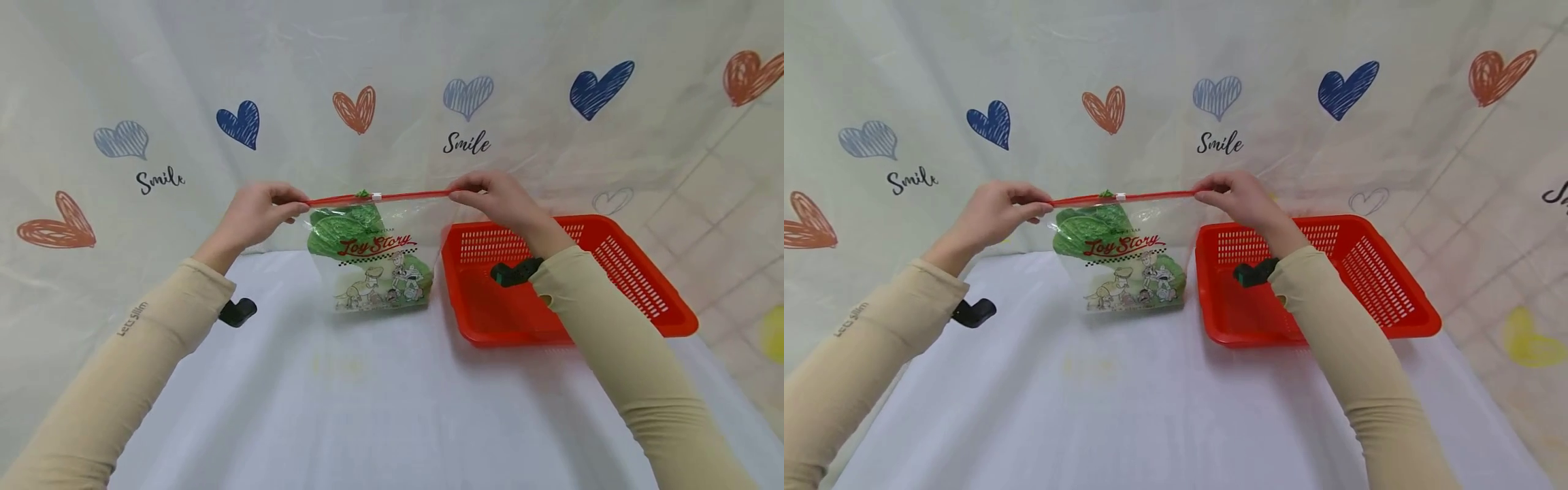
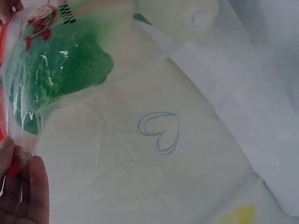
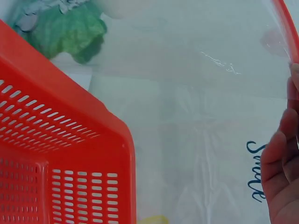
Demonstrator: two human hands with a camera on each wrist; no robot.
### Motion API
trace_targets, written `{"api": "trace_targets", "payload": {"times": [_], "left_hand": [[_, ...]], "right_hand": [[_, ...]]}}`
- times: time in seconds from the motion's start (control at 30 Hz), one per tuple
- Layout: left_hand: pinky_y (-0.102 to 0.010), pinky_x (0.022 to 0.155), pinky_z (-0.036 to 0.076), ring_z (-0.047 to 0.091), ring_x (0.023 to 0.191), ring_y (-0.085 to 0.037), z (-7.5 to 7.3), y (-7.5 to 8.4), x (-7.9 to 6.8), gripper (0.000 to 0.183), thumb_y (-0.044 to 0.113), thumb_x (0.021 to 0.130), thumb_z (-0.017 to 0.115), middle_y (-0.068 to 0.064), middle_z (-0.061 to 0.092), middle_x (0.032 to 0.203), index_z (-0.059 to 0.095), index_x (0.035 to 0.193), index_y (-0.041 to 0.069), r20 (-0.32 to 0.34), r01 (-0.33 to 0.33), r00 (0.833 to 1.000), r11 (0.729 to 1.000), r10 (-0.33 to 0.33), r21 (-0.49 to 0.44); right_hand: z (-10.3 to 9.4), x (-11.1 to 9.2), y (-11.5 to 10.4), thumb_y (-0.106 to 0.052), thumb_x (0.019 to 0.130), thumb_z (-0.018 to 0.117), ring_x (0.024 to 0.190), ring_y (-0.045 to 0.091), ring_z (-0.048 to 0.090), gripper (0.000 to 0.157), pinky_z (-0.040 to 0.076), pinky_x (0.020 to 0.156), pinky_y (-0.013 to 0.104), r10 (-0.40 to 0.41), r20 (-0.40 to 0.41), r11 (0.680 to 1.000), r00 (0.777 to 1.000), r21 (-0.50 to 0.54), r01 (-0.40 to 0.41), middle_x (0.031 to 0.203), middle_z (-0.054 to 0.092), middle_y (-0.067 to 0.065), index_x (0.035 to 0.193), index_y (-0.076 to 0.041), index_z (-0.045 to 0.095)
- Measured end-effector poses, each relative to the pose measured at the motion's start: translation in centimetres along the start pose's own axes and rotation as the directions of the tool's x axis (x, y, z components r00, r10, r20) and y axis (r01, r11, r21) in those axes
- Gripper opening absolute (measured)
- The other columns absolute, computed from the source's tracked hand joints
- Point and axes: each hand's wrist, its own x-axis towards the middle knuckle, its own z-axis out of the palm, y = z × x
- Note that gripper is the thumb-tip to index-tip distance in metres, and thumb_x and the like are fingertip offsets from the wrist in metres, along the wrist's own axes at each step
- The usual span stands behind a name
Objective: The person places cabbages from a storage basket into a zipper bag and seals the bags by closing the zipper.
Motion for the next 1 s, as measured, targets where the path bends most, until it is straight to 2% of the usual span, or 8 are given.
{"api": "trace_targets", "payload": {"times": [0.13, 0.3, 0.37, 0.47, 0.53, 0.6, 0.7, 1.0], "left_hand": [[-0.037, 0.08, 0.048, 0.064, 0.089, -0.022, -0.3, -0.2, 0.9, 0.023, 0.023, 0.096, 0.065, -0.011, 0.07, 0.103, 0.071, 0.111, 0.007, -0.015, 0.088, 0.996, 0.994, -0.089, -0.067], [-0.036, 0.079, 0.047, 0.063, 0.091, -0.021, -0.1, -1.2, 0.6, 0.022, 0.022, 0.095, 0.066, -0.01, 0.068, 0.104, 0.071, 0.108, 0.006, -0.106, 0.058, 0.992, 0.996, -0.064, -0.064], [-0.037, 0.08, 0.048, 0.063, 0.091, -0.021, -0.1, -2.0, -0.1, 0.018, 0.02, 0.094, 0.067, -0.008, 0.068, 0.102, 0.072, 0.105, 0.006, -0.053, 0.009, 0.999, 1.0, -0.011, -0.029], [-0.038, 0.081, 0.048, 0.06, 0.091, -0.021, -0.2, -3.1, -1.7, 0.012, 0.02, 0.094, 0.068, -0.004, 0.069, 0.097, 0.073, 0.099, 0.01, 0.187, -0.04, 0.982, 0.999, 0.04, -0.005], [-0.038, 0.083, 0.048, 0.06, 0.091, -0.021, -0.2, -3.7, -2.9, 0.01, 0.02, 0.093, 0.068, -0.002, 0.068, 0.095, 0.072, 0.097, 0.012, 0.395, -0.043, 0.917, 0.999, 0.052, -0.03], [-0.037, 0.083, 0.048, 0.06, 0.09, -0.02, 0.2, -4.0, -4.0, 0.009, 0.021, 0.091, 0.069, 0.0, 0.068, 0.093, 0.071, 0.094, 0.012, 0.561, -0.037, 0.826, 0.998, 0.064, -0.06], [-0.034, 0.081, 0.05, 0.062, 0.089, -0.019, 1.3, -3.8, -5.3, 0.004, 0.017, 0.089, 0.072, 0.002, 0.068, 0.089, 0.071, 0.089, 0.014, 0.711, -0.028, 0.698, 0.995, 0.088, -0.096], [-0.032, 0.08, 0.051, 0.065, 0.085, -0.011, 4.7, -2.0, -8.5, 0.012, 0.01, 0.084, 0.074, 0.009, 0.069, 0.087, 0.072, 0.083, 0.023, 0.869, -0.01, 0.494, 1.0, 0.017, -0.014]], "right_hand": [[-0.1, 0.3, -0.2, -0.04, 0.095, 0.061, 0.104, 0.026, 0.05, 0.038, 0.045, 0.084, 0.035, 0.059, -0.012, 0.996, 0.998, 0.071, -0.058, 0.118, 0.06, 0.005, 0.125, -0.016, 0.065], [0.9, 0.3, -0.4, -0.037, 0.095, 0.063, 0.1, 0.023, 0.052, 0.034, 0.046, 0.081, 0.031, -0.051, -0.031, 0.996, 0.998, 0.065, 0.053, 0.113, 0.063, 0.005, 0.121, -0.015, 0.069], [1.3, -0.2, -0.4, -0.032, 0.095, 0.064, 0.095, 0.02, 0.054, 0.028, 0.047, 0.078, 0.029, -0.113, 0.01, 0.993, 0.993, 0.02, 0.113, 0.108, 0.066, 0.004, 0.117, -0.015, 0.071], [1.6, -1.4, -0.2, -0.02, 0.094, 0.066, 0.088, 0.019, 0.056, 0.019, 0.05, 0.075, 0.025, -0.226, 0.177, 0.973, 0.958, -0.007, 0.231, 0.102, 0.067, 0.002, 0.111, -0.014, 0.073], [1.9, -2.4, -0.1, -0.013, 0.093, 0.068, 0.085, 0.02, 0.058, 0.016, 0.051, 0.074, 0.026, -0.306, 0.323, 0.95, 0.896, 0.038, 0.311, 0.098, 0.067, 0.002, 0.108, -0.013, 0.073], [2.3, -3.4, -0.4, -0.013, 0.093, 0.067, 0.086, 0.019, 0.06, 0.015, 0.053, 0.076, 0.029, -0.343, 0.461, 0.934, 0.818, 0.075, 0.349, 0.097, 0.066, -0.001, 0.106, -0.016, 0.073], [3.1, -4.9, -0.9, -0.018, 0.092, 0.069, 0.087, 0.016, 0.061, 0.013, 0.053, 0.078, 0.031, -0.322, 0.604, 0.928, 0.729, 0.049, 0.369, 0.095, 0.066, -0.004, 0.103, -0.022, 0.073], [6.0, -8.9, -1.6, -0.023, 0.088, 0.074, 0.083, 0.007, 0.059, 0.013, 0.053, 0.076, 0.027, -0.154, 0.767, 0.934, 0.622, -0.092, 0.345, 0.089, 0.064, -0.017, 0.097, -0.033, 0.071]]}}
